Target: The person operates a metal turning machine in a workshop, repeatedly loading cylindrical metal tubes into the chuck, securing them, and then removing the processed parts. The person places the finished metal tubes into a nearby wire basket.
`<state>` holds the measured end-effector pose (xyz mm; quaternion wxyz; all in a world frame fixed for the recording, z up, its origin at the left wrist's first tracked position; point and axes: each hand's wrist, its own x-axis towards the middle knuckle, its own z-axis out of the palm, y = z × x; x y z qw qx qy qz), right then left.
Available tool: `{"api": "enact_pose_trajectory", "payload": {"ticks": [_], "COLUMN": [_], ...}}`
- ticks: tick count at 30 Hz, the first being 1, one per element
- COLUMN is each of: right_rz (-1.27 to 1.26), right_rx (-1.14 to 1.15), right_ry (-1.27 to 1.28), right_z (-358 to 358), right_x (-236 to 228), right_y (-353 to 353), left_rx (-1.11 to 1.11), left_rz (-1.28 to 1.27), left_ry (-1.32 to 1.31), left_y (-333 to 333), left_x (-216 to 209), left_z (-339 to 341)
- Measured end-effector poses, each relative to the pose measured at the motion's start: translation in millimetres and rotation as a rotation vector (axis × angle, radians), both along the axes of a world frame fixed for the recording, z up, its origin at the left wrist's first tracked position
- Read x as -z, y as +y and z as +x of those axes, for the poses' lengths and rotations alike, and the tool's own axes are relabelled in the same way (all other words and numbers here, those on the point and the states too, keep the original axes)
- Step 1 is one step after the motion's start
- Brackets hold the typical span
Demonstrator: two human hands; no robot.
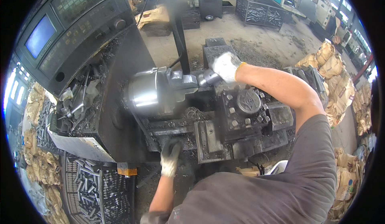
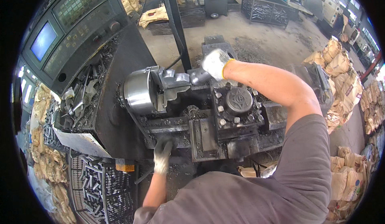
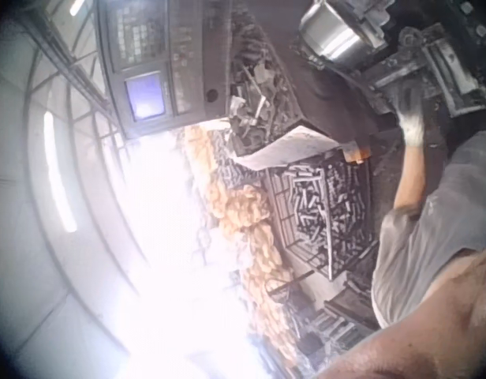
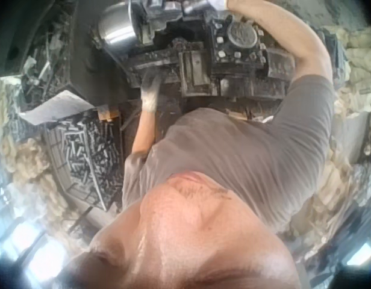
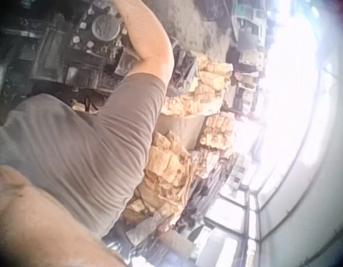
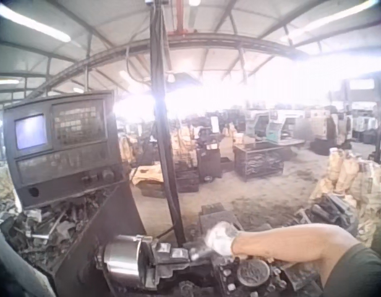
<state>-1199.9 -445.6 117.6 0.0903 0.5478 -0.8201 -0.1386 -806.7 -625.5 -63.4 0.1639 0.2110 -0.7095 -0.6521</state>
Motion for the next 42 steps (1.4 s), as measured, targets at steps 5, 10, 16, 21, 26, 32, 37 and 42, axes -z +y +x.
{"api": "enact_pose_trajectory", "payload": {"ticks": [5,10,16,21,26,32,37,42], "right_rz": [0.1,-0.054,0.292,-0.047,-0.107,-0.616,-0.995,-1.09], "right_rx": [0.139,0.125,0.242,0.181,0.178,0.177,0.11,0.137], "right_ry": [-0.705,-0.871,-0.602,-0.959,-0.734,-0.627,-0.923,-1.056], "right_z": [-12.9,2.4,2.9,-17.5,10.3,107.9,204.4,245.5], "right_x": [39.5,48.8,29.4,66.0,34.8,-52.4,-57.9,-45.6], "right_y": [-21.4,-62.7,-58.2,-58.2,-45.6,7.7,93.2,134.5], "left_rx": [-0.699,-1.042,-0.796,-0.87,-0.828,-1.016,-0.865,-0.568], "left_rz": [0.443,0.659,0.905,1.128,0.586,0.244,-0.927,-1.459], "left_ry": [-0.11,0.038,0.315,0.336,0.127,-0.057,0.213,0.222], "left_y": [-24.2,-93.7,-107.3,-121.6,-128.1,-107.0,-67.0,-109.0], "left_x": [63.2,135.8,92.0,52.6,76.9,63.2,-81.9,-220.8], "left_z": [120.3,237.7,252.6,218.5,214.1,232.3,160.7,17.6]}}
